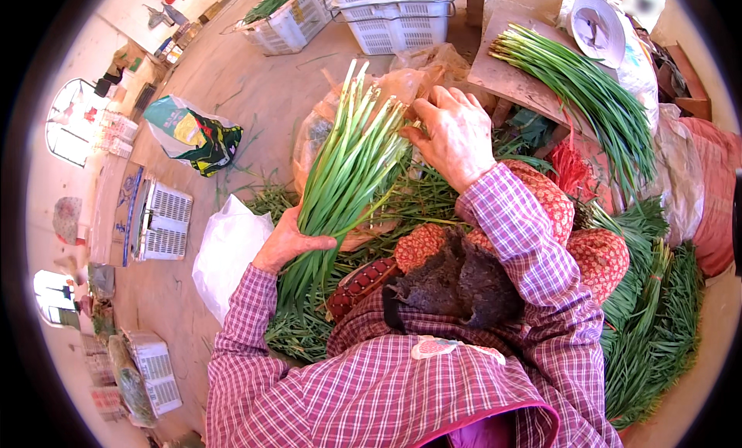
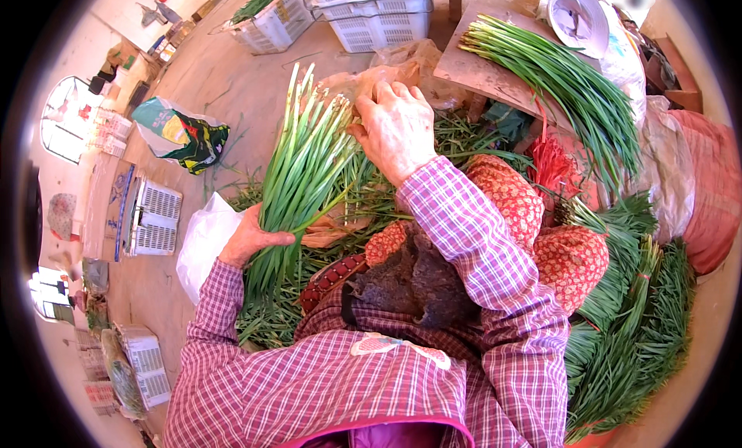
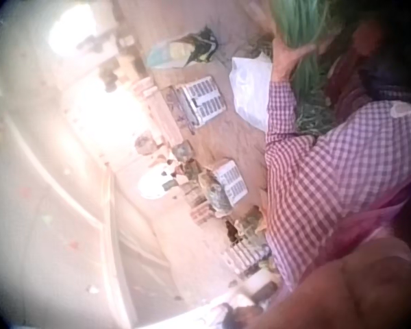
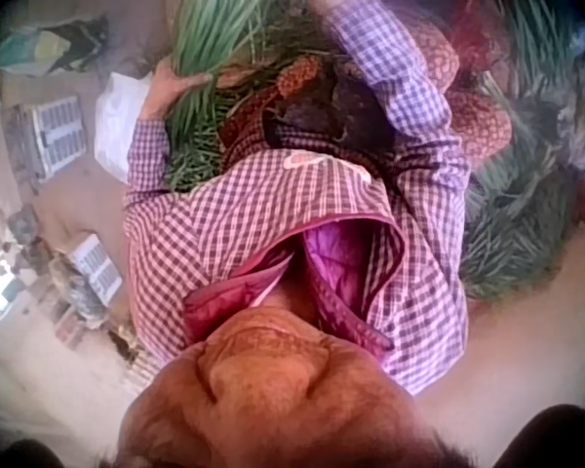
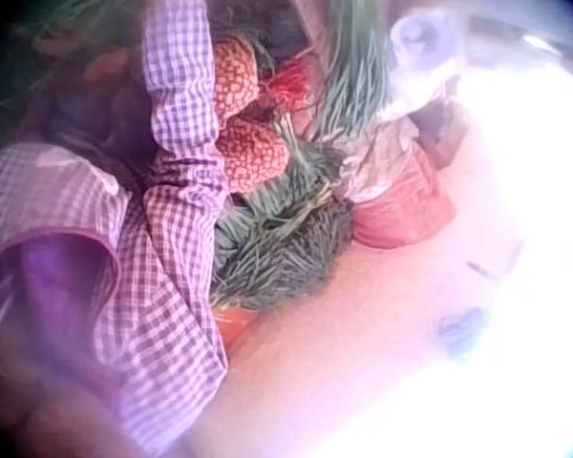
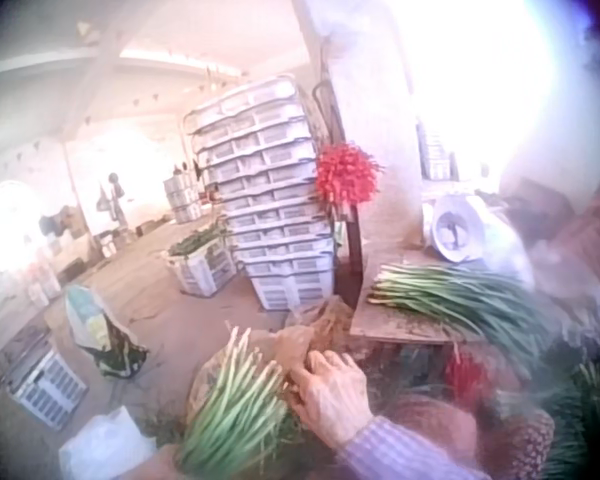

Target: The person gathers green onions from a pile on the floor by hand, aligns the stalks into a bundle, and secures them with a red elastic band.

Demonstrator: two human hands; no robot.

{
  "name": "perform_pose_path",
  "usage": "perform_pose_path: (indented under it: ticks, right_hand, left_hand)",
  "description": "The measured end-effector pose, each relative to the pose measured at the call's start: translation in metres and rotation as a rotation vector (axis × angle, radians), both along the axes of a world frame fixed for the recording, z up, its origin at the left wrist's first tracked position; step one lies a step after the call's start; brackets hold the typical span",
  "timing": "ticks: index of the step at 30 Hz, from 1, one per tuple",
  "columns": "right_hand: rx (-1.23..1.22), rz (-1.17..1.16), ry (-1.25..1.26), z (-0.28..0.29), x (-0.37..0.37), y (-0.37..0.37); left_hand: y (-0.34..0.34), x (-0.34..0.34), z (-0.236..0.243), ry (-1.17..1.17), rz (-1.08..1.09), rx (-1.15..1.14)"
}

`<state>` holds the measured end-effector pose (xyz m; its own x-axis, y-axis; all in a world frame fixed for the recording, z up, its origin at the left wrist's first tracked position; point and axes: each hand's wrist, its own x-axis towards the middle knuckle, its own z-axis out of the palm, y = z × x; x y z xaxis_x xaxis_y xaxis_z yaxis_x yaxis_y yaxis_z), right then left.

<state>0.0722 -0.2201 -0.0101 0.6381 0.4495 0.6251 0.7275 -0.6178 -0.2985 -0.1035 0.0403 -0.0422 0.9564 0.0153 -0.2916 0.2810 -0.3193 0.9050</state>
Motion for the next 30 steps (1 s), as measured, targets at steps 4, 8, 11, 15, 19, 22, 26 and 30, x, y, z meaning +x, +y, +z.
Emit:
perform_pose_path:
  ticks: [4,8,11,15,19,22,26,30]
  right_hand:
    - [0.021,0.016,-0.139,-0.003,-0.001,0.004]
    - [0.131,0.075,-0.187,-0.003,-0.001,0.003]
    - [0.147,0.019,-0.168,-0.001,-0.002,0.002]
    - [0.089,0.022,-0.158,-0.008,-0.005,0.011]
    - [0.102,0.078,-0.087,-0.01,-0.005,0.014]
    - [0.104,0.136,-0.018,-0.015,-0.001,0.018]
    - [0.13,0.157,-0.098,-0.025,0.007,0.02]
    - [-0.005,-0.102,-0.219,-0.032,0.037,-0.008]
  left_hand:
    - [0.006,-0.003,-0.004,0.0,-0.007,-0.008]
    - [0.003,-0.002,-0.003,-0.009,-0.003,-0.01]
    - [0.003,-0.001,-0.001,-0.005,0.007,-0.018]
    - [0.002,0.0,0.0,0.001,-0.001,-0.017]
    - [0.002,0.0,0.0,0.003,-0.018,0.005]
    - [0.002,0.002,0.0,0.015,-0.014,-0.04]
    - [0.004,0.004,0.001,-0.007,-0.021,-0.013]
    - [0.01,0.009,0.006,-0.078,-0.025,0.153]
